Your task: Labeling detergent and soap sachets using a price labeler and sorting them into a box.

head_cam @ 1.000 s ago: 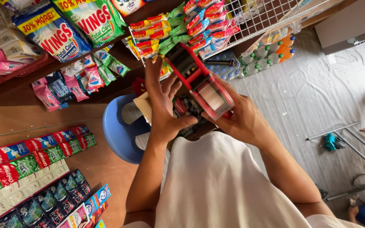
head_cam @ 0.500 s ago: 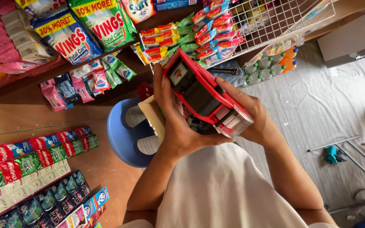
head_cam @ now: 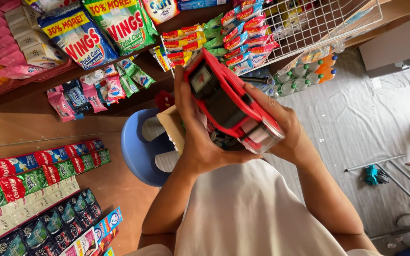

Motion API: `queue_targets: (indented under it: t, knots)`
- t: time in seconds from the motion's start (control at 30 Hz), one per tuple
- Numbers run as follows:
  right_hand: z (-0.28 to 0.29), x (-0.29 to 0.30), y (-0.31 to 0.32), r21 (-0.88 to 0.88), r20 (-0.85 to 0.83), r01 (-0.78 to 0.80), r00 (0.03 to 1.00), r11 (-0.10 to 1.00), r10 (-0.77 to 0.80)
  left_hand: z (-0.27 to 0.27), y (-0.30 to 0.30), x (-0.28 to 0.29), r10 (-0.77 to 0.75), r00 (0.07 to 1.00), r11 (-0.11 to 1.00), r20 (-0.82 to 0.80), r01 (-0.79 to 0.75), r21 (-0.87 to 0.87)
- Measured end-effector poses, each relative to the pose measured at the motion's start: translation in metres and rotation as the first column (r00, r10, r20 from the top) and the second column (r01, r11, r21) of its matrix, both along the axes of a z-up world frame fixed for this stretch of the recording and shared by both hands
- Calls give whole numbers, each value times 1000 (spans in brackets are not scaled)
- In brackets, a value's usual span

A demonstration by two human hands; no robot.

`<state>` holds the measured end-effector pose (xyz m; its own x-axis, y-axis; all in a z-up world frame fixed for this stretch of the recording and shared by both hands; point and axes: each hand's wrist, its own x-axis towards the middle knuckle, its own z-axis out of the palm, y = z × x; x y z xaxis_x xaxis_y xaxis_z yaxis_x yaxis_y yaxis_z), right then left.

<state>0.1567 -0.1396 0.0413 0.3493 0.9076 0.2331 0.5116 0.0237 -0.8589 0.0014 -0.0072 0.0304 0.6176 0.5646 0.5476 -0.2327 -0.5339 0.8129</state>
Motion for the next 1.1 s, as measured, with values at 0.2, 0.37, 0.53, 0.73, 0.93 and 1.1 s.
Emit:
queue_targets:
  t: [0.2, 0.37, 0.53, 0.73, 0.93, 1.1]
  knots:
    - [28, -17, 4, -137, 66, 116, 992, 984, -108, 4, 10, 5, -272, 943, 690, 192, 331, -643]
    - [40, -29, 3, -181, 200, 205, 965, 962, -168, -20, 13, 9, -345, 900, 711, 266, 436, -552]
    - [55, -36, 7, -299, 291, 235, 945, 925, -146, -24, 19, 14, -349, 865, 516, 361, 499, -696]
    - [65, -23, 12, -317, 278, 110, 961, 942, -19, -43, 25, 20, -300, 884, 388, 358, 456, -801]
    - [75, -6, 32, -588, 284, 129, 957, 799, 54, -42, 26, 27, -248, 908, 295, 338, 403, -866]
    - [61, 2, 41, -622, 300, 125, 950, 773, 88, -49, 31, 30, -219, 949, 319, 226, 289, -903]
